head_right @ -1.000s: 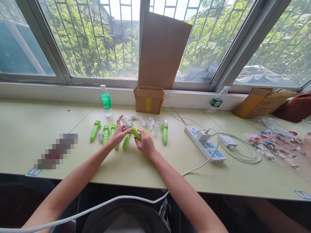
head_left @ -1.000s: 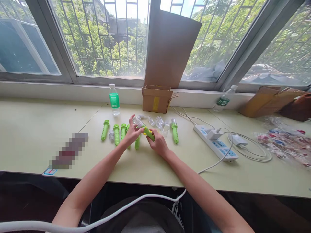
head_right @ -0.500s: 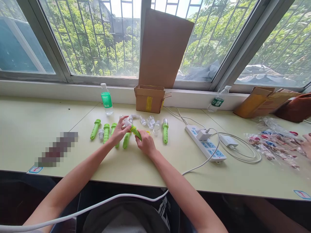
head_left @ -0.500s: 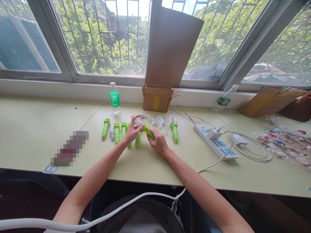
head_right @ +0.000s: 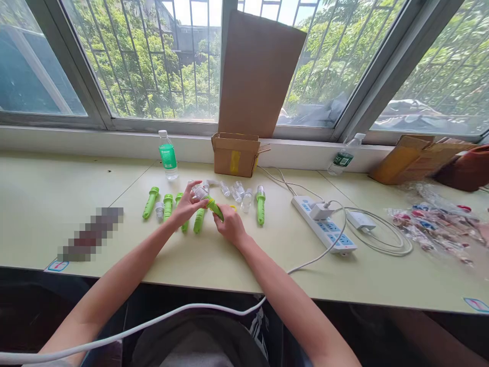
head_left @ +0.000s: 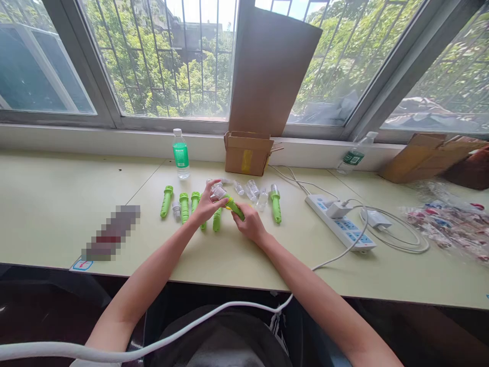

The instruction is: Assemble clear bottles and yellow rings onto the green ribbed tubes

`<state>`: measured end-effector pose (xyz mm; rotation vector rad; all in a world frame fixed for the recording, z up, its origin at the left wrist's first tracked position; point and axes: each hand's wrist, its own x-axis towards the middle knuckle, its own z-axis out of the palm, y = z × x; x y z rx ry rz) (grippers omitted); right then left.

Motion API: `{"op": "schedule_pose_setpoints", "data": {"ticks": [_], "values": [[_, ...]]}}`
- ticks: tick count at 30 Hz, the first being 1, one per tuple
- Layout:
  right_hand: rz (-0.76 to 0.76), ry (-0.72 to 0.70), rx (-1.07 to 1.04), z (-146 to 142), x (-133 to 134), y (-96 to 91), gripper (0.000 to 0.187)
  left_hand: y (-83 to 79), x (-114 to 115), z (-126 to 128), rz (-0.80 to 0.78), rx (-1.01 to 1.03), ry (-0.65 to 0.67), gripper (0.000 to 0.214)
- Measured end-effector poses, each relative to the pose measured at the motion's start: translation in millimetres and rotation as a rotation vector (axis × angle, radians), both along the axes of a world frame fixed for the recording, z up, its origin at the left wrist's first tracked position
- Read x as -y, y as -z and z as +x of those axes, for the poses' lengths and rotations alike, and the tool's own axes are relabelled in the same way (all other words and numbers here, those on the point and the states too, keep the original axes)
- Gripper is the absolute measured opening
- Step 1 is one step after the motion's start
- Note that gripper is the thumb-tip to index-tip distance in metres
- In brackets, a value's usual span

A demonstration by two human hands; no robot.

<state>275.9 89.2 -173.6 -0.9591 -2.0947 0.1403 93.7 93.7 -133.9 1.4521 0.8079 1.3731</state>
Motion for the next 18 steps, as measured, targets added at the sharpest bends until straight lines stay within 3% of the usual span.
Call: {"op": "schedule_pose_setpoints", "data": {"ticks": [18], "values": [[-0.024,-0.032,-0.010,2.5,-0.2,2.4,0.035,-0.1,1.4,3.5,0.043,-0.049,0.031,0.085]]}}
